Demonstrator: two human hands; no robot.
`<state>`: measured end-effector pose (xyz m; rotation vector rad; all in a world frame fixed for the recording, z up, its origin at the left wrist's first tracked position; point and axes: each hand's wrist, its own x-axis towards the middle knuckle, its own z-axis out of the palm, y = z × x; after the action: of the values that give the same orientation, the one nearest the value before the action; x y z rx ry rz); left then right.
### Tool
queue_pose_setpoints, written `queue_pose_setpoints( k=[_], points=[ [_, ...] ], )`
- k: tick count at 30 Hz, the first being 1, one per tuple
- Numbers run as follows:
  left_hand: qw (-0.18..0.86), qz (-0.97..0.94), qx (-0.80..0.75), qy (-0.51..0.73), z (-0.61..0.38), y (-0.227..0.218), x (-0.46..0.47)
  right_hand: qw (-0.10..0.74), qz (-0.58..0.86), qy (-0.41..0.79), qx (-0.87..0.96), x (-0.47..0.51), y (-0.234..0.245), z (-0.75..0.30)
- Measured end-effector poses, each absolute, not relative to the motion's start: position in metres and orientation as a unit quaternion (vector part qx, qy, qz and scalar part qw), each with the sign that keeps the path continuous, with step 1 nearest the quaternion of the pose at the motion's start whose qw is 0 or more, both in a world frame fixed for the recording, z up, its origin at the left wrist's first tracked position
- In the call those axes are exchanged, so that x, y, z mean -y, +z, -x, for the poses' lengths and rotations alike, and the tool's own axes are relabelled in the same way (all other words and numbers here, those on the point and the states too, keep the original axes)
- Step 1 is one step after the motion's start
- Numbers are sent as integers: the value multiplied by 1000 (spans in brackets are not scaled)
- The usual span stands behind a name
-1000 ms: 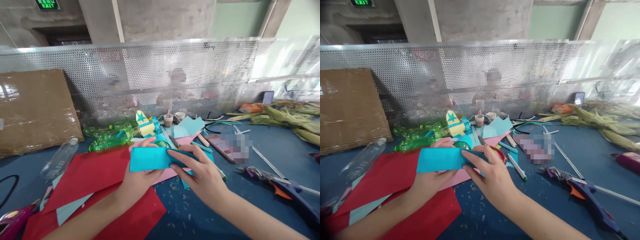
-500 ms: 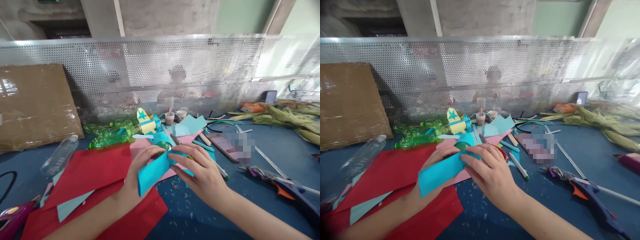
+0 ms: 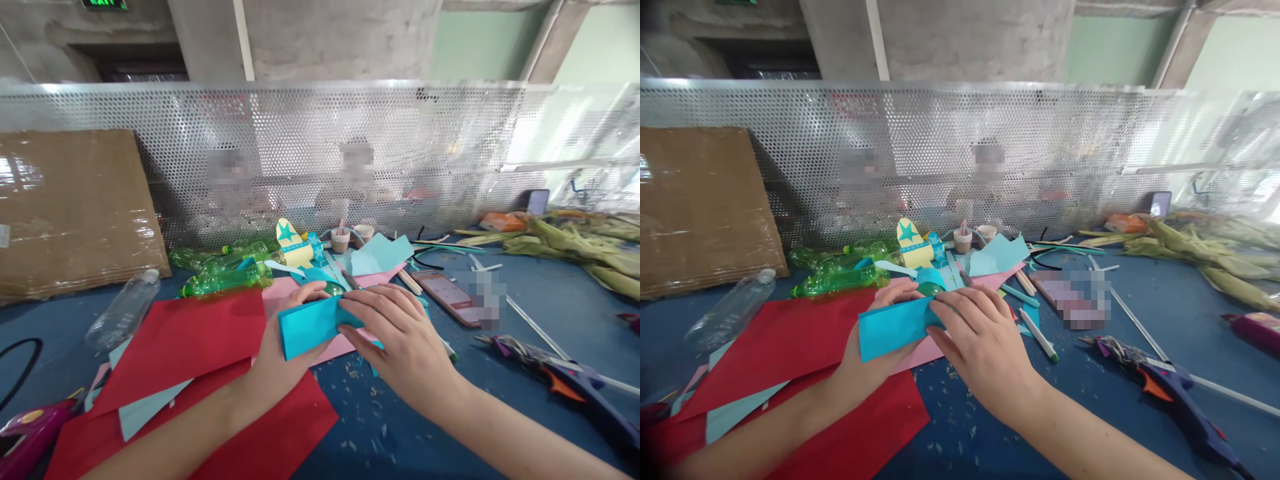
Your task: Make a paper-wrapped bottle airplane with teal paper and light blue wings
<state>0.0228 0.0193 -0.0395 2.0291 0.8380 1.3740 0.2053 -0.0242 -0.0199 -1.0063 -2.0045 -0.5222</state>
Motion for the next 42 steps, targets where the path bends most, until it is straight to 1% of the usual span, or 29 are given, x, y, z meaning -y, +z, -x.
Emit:
queue_pose_setpoints(
  k=[8, 11, 13, 16, 18, 22, 24, 26, 29, 31, 33, 36, 38, 40, 42],
  points=[
    [266, -770, -284, 506, -16, -39, -19, 416, 409, -175, 793, 21, -23, -201],
    [265, -774, -290, 496, -15, -38, -18, 412, 416, -144, 798, 20, -23, -202],
    [253, -776, -293, 498, -15, -36, -17, 423, 430, -97, 792, 18, -23, -205],
    [230, -784, -294, 495, -16, -34, -18, 450, 461, 34, 764, 15, -21, -214],
    [190, -787, -305, 501, -16, -34, -20, 448, 487, 135, 738, 14, -17, -224],
    [70, -801, -323, 500, -14, -34, -24, 429, 489, 344, 677, 13, -5, -249],
    [16, -820, -317, 476, -13, -33, -24, 404, 491, 416, 650, 14, -1, -261],
    [-42, -843, -303, 442, -12, -33, -22, 363, 507, 449, 640, 15, -2, -270],
    [-130, -874, -279, 377, -14, -34, -18, 294, 515, 464, 658, 17, -15, -277],
    [-179, -889, -267, 327, -17, -36, -14, 270, 513, 450, 679, 16, -27, -280],
    [-209, -903, -258, 273, -20, -38, -11, 268, 512, 435, 690, 15, -38, -281],
    [-209, -923, -254, 202, -24, -38, -5, 280, 515, 427, 688, 14, -48, -283],
    [-184, -931, -254, 190, -25, -36, -1, 285, 515, 425, 688, 15, -50, -284],
    [-130, -931, -262, 217, -25, -33, 3, 295, 505, 431, 687, 16, -50, -284],
    [-38, -915, -302, 265, -25, -29, 7, 321, 478, 462, 675, 18, -50, -282]
  ],
)
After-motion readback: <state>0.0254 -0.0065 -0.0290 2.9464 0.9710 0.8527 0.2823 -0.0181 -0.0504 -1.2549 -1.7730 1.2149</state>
